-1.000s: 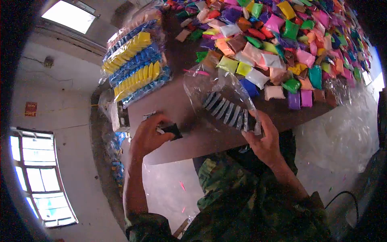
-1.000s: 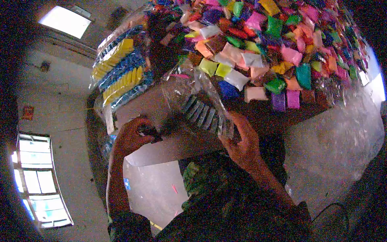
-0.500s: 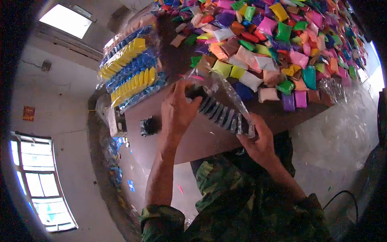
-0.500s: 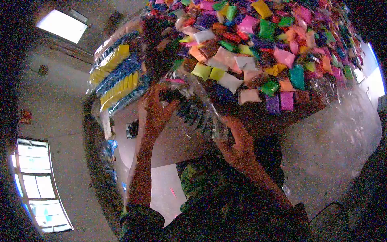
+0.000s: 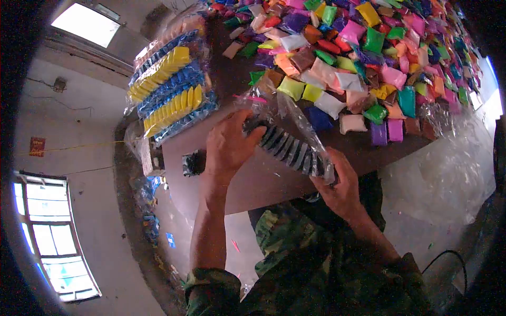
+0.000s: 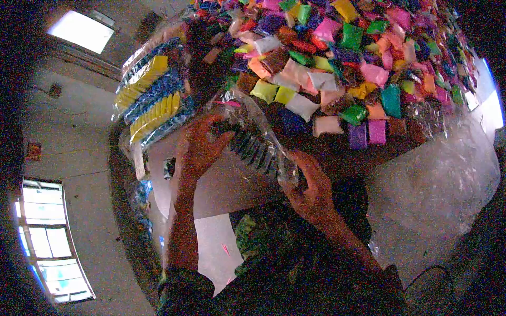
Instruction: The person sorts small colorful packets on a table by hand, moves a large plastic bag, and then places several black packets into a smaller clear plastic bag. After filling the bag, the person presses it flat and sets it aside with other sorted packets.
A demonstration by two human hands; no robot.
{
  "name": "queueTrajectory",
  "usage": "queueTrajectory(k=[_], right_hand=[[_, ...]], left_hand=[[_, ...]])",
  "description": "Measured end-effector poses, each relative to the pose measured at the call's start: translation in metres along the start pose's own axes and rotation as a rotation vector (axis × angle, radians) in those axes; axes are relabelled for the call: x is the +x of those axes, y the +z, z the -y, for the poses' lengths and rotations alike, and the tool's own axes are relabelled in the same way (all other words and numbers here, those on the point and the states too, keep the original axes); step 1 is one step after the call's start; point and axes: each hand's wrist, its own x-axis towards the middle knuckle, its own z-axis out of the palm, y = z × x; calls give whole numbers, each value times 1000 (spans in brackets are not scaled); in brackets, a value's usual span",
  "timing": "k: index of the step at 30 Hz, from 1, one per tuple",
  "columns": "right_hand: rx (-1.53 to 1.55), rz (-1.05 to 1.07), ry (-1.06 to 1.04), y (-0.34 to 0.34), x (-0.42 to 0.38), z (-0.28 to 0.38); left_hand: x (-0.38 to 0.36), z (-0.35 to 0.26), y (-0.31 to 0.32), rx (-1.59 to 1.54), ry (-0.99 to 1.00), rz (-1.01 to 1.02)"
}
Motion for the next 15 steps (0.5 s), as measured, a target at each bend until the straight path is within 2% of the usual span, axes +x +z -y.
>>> queueTrajectory(k=[2, 5, 7, 8, 9, 10, 12, 13, 15], right_hand=[[28, 6, -4, 1, -2, -6], [-113, -3, -51, 0, -5, -6], [-99, 29, 22, -3, -4, -3], [19, 84, 163, -8, 1, 17], [-148, 42, 46, -5, -4, 5], [161, 74, 101, -2, -3, 4], [-17, 70, 143, 0, -9, -4], [-70, 58, 40, -3, -9, -18], [-29, 73, 111, -5, -11, -40]], left_hand=[[1, -11, -1, 61, -37, 1], [3, -6, 18, 83, 53, -84], [4, -8, 21, 91, -17, -46], [5, -10, 20, 31, -120, 29], [0, 4, 38, -75, -1, -175], [-5, 18, 56, -154, 138, -366], [-5, -6, 36, -64, 36, -278], [-5, -17, 26, -16, -11, -230], [-8, -23, 22, -18, -64, -263]])
